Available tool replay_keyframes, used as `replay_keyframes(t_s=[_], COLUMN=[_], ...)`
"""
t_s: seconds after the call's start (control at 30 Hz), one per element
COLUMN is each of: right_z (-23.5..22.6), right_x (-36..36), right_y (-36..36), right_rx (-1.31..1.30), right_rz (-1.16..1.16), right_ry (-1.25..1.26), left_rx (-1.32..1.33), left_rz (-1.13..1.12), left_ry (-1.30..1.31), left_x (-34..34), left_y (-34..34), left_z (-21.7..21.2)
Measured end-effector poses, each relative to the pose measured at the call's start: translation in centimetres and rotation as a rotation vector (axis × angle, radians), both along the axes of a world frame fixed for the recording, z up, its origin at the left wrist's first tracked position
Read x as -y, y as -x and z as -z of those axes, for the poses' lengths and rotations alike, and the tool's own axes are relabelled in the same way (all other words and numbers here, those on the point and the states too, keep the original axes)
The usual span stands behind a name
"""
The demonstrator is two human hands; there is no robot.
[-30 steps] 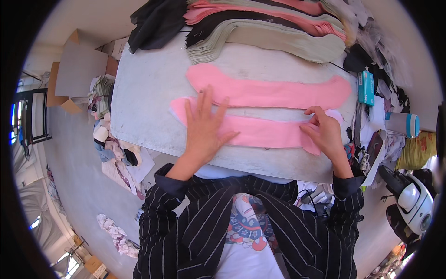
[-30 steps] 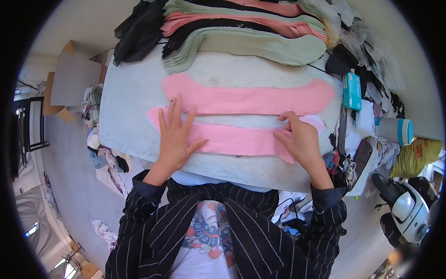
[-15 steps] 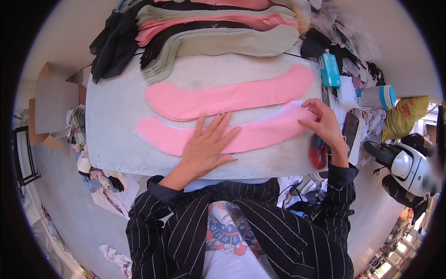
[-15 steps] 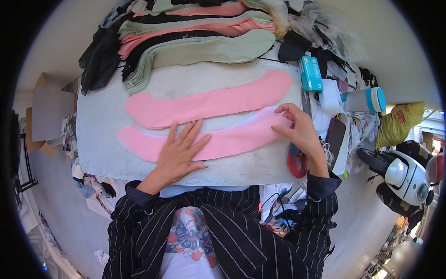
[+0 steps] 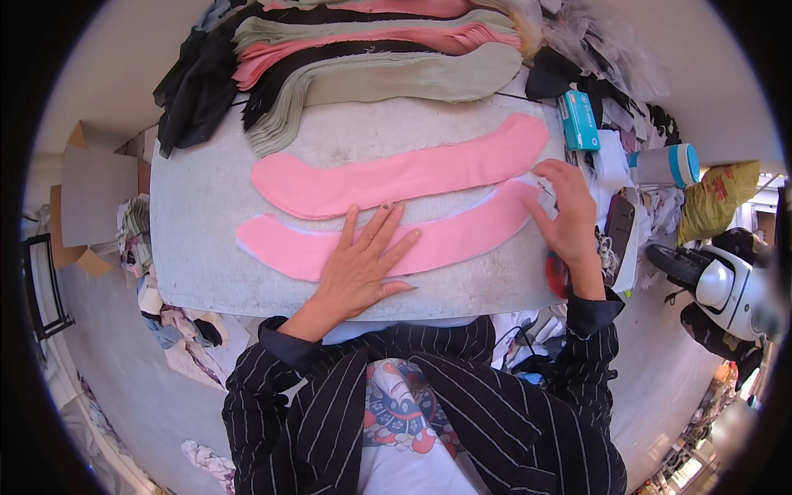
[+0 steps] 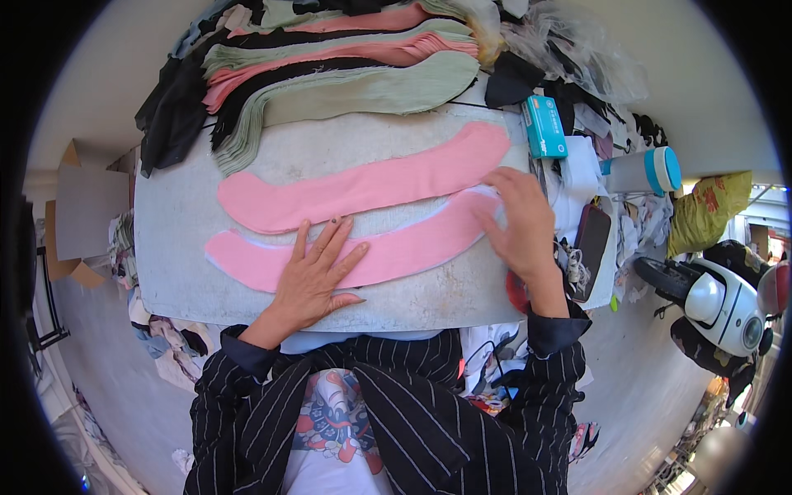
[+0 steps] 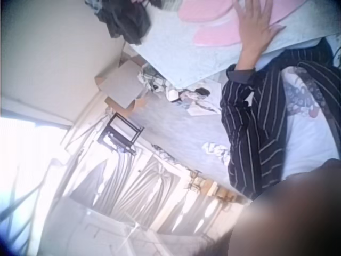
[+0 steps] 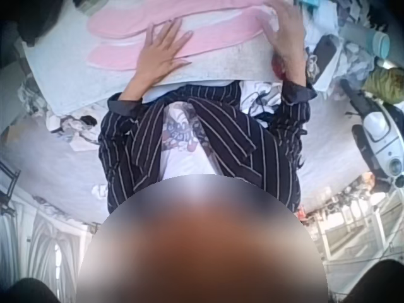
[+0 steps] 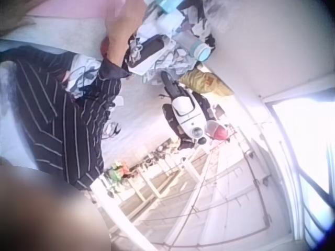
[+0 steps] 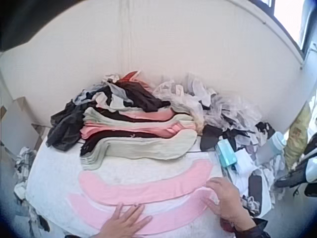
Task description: The person uses shears to cut a white fabric piece on a cluttered work table. After cutting, the person folds the white fabric and places it with other pink and dark fabric pieces already on the table.
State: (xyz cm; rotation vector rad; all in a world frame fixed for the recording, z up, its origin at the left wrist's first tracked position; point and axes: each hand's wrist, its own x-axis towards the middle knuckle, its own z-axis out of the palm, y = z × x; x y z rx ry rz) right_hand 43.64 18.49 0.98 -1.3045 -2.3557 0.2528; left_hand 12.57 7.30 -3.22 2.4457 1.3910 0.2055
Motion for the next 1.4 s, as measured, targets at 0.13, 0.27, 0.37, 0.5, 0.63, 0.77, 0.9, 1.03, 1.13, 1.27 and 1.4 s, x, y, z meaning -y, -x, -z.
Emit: replay_keyframes(t_s=[0.13,0.27,0.37,0.5,0.63,0.77,0.9,1.03,1.13,1.27,1.4], right_z=[0.7,0.6,-0.5,-0.2,1.0,-0.8,-1.1,1.9,5.8,8.0,11.3], right_x=[1.8,3.9,4.9,6.1,5.6,6.8,11.1,16.8,18.8,20.3,20.3], right_y=[1.4,0.8,1.5,2.9,2.1,4.7,10.9,16.3,18.4,20.3,20.5], right_rx=[0.099,0.197,0.209,0.061,-0.084,-0.217,-0.367,-0.350,-0.196,0.006,0.057], right_rz=[-0.239,-0.218,-0.180,-0.171,-0.134,-0.070,-0.300,-0.639,-0.685,-0.559,-0.545], right_ry=[0.060,0.139,0.079,0.153,0.323,0.187,0.290,0.778,0.517,0.328,0.273], left_rx=[0.021,0.004,0.048,0.104,0.277,0.134,0.047,0.198,0.485,0.905,1.185], left_rz=[0.017,0.079,0.073,0.085,0.090,-0.165,-0.445,-0.568,-0.827,-1.237,-1.443], left_ry=[0.006,0.005,0.000,-0.038,-0.103,-0.279,-0.212,-0.477,-0.648,-0.363,-0.139], left_x=[0.0,0.6,1.2,1.1,1.3,2.5,4.9,8.3,12.6,19.1,21.4], left_y=[0.1,0.5,0.7,0.4,0.9,5.1,10.3,11.6,12.1,8.9,6.7], left_z=[-0.1,0.5,0.7,1.8,1.3,1.4,1.5,-0.4,0.1,3.5,6.8])
